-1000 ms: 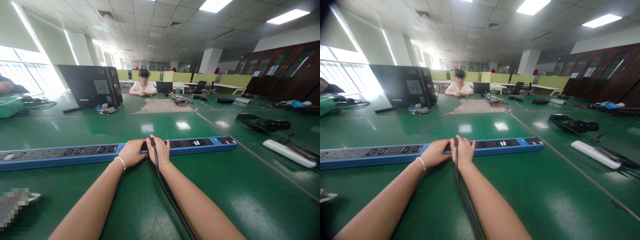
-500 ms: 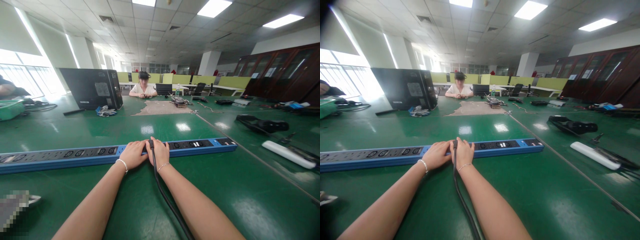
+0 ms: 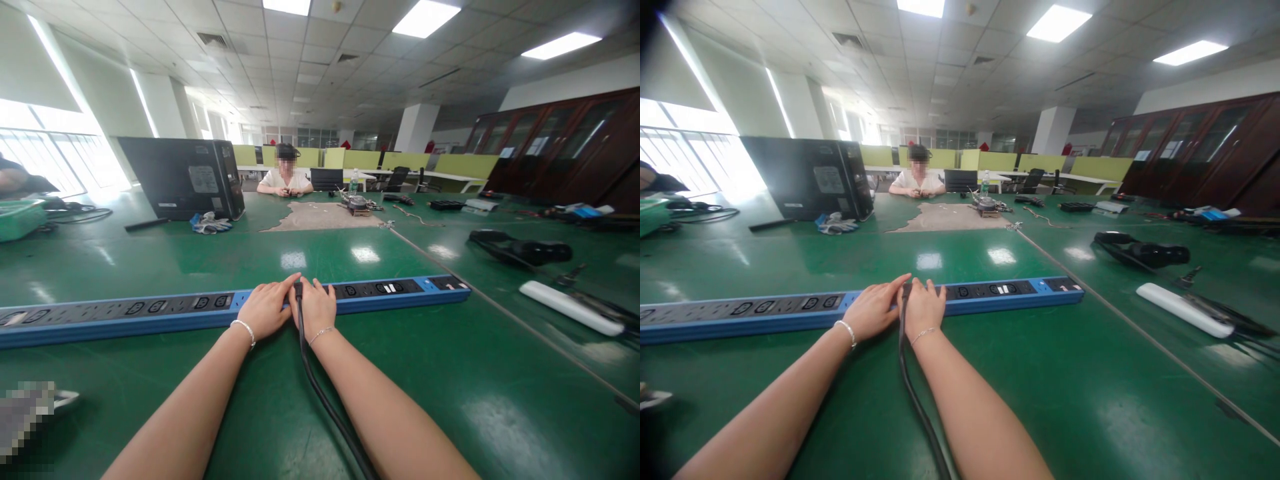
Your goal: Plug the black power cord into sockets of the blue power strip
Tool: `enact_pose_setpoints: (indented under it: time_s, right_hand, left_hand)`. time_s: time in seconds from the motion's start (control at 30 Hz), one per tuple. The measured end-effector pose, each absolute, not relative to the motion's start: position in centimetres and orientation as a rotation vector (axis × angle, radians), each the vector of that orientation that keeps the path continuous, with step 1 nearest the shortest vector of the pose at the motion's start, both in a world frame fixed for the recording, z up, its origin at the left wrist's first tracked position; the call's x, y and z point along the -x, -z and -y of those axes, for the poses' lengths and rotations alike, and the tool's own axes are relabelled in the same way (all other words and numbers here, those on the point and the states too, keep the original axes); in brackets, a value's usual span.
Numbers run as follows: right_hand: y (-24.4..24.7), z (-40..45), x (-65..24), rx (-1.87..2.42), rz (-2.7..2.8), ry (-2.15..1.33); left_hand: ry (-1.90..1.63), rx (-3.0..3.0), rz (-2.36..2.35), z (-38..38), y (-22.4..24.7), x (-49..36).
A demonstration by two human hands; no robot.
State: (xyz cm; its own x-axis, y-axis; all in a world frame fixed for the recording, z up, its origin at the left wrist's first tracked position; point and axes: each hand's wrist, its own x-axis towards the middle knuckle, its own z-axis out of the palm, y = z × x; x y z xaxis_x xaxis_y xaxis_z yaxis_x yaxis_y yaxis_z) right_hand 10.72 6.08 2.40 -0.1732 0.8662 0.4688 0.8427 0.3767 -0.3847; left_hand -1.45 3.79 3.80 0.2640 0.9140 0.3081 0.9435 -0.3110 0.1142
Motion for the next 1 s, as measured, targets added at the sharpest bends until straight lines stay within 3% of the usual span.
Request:
enact_pose_setpoints:
  time_s: [1.0]
  right_hand:
    - [-1.54,-6.16,-11.21,1.447,2.004,0.029]
  left_hand:
    - [0.553,2.43,1.758,-3.82,-3.65,1.38]
